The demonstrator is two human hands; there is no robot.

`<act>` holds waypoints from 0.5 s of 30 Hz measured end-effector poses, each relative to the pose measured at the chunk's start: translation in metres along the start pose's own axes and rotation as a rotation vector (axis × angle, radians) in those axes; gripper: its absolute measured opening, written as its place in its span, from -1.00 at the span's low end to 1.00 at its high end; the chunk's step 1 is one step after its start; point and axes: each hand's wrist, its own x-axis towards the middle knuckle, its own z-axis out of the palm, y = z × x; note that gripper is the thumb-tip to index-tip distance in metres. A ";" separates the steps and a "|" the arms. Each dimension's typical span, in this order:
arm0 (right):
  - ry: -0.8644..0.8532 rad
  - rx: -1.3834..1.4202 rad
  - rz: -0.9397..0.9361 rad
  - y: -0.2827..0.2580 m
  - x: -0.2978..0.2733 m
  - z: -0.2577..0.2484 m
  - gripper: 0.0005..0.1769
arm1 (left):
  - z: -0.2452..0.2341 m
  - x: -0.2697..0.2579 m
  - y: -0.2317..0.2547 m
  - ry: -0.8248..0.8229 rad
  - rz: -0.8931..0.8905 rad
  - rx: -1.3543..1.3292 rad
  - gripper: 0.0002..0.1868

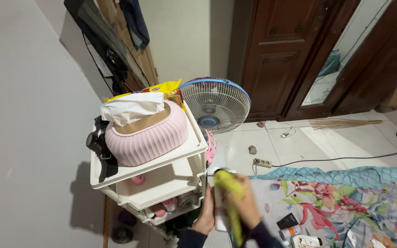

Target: The recorder wipes down various household items including a lotion tube, a tissue box, a snack package, and a clock using a cloth.

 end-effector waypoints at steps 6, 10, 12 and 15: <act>0.201 -1.030 -0.393 -0.050 -0.011 0.042 -0.33 | 0.028 -0.030 0.011 0.098 -0.134 0.387 0.05; 0.163 -0.856 -0.034 -0.047 0.021 0.022 -0.29 | 0.048 -0.045 0.013 -0.116 -0.133 0.351 0.06; 0.321 -0.859 -0.186 -0.015 0.030 0.011 -0.52 | 0.058 -0.053 0.017 -0.133 -0.062 0.436 0.09; 0.417 -0.724 -0.186 -0.036 0.034 0.005 -0.59 | 0.039 -0.040 0.002 -0.183 -0.039 0.446 0.09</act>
